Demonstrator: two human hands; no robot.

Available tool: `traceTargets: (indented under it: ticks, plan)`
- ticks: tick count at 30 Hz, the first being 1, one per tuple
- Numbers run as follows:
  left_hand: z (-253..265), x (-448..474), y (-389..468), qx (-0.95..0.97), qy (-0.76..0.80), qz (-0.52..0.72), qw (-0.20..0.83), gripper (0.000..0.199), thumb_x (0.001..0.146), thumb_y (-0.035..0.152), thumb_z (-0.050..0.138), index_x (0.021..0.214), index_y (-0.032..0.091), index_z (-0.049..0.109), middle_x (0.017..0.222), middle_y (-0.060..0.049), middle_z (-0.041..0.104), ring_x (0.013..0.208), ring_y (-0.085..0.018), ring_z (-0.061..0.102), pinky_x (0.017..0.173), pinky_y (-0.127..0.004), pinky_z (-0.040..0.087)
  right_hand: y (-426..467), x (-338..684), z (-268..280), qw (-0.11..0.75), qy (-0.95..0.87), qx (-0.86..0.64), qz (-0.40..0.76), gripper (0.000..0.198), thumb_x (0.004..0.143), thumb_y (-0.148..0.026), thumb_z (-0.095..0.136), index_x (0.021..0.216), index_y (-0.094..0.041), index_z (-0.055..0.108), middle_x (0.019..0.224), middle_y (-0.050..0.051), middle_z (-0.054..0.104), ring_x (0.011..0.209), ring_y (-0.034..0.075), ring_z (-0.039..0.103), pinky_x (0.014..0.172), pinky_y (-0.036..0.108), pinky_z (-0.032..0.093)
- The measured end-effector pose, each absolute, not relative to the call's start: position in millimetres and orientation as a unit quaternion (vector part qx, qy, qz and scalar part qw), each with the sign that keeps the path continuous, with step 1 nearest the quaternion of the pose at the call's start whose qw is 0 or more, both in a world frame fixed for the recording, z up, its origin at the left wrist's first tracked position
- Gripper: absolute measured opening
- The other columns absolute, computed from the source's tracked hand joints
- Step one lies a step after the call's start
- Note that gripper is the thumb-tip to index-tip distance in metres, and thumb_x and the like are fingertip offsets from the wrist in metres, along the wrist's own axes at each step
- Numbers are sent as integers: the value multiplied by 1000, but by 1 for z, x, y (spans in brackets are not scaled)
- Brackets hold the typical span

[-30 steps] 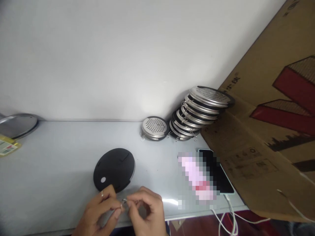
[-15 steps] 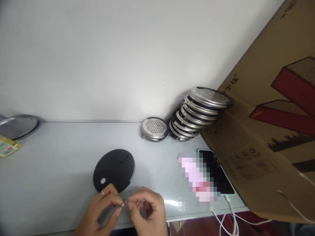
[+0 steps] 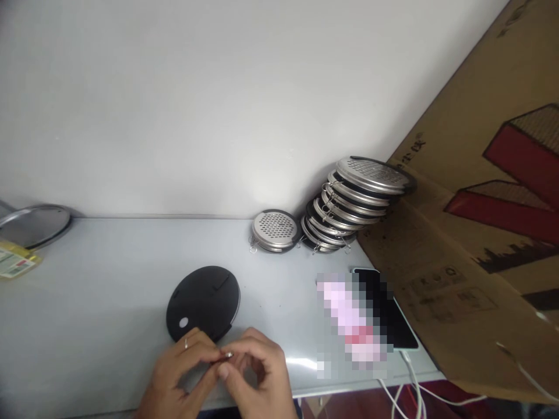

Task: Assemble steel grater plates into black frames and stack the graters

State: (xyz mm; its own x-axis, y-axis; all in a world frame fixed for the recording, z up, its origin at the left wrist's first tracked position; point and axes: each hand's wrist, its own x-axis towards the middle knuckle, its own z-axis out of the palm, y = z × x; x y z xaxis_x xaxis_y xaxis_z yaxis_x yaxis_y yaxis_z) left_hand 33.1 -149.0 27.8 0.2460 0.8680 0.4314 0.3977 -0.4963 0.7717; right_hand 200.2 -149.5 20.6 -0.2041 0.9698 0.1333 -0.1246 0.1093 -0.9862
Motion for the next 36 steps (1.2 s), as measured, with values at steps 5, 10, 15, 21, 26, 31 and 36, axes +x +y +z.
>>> traceTargets:
  ticks: [5,10,15,21,26,31,36]
  plan:
    - [23,39,-149,694,454,435,352,11,92,18,58,84,21,64,72,1,64,65,-11,59,60,-21,46,-147,197,18,525,-538,-405,520,17,93,-24,61,101,-31,74,86,3,57,74,16,58,63,27,45]
    - [27,44,-142,707,465,388,366,27,95,26,52,70,20,61,64,0,61,64,-13,55,60,-23,42,-143,194,21,537,-559,-396,493,17,91,-21,63,100,-31,73,95,4,58,81,18,60,70,30,48]
    - [36,44,-136,732,495,313,347,31,96,25,48,69,20,61,67,0,60,67,-14,56,64,-26,44,-136,192,21,540,-520,-424,508,9,90,-26,66,84,-26,72,87,3,60,77,16,59,67,27,47]
    - [34,13,-103,783,554,225,171,53,85,34,65,136,26,52,133,-7,60,125,-30,50,105,-50,42,-125,204,17,535,-432,-528,498,22,85,-43,71,88,-20,74,69,2,65,64,15,57,61,26,46]
    - [19,-10,-78,812,560,150,70,58,87,41,62,141,29,48,148,-4,50,137,-34,39,112,-62,30,-115,213,9,513,-370,-565,530,38,78,-52,75,90,-16,74,61,0,60,50,10,47,45,22,37]
    - [21,-9,-94,807,572,135,59,58,85,44,62,139,28,51,145,-4,52,133,-33,42,106,-52,40,-103,215,10,536,-359,-555,525,35,73,-48,80,88,-17,71,62,-2,60,49,8,46,44,19,36]
    - [23,-5,-123,789,599,129,51,51,85,45,62,133,30,57,133,-7,60,121,-34,48,99,-54,42,-96,213,12,529,-390,-541,525,32,71,-45,82,75,-16,67,57,-1,59,48,9,49,40,18,35]
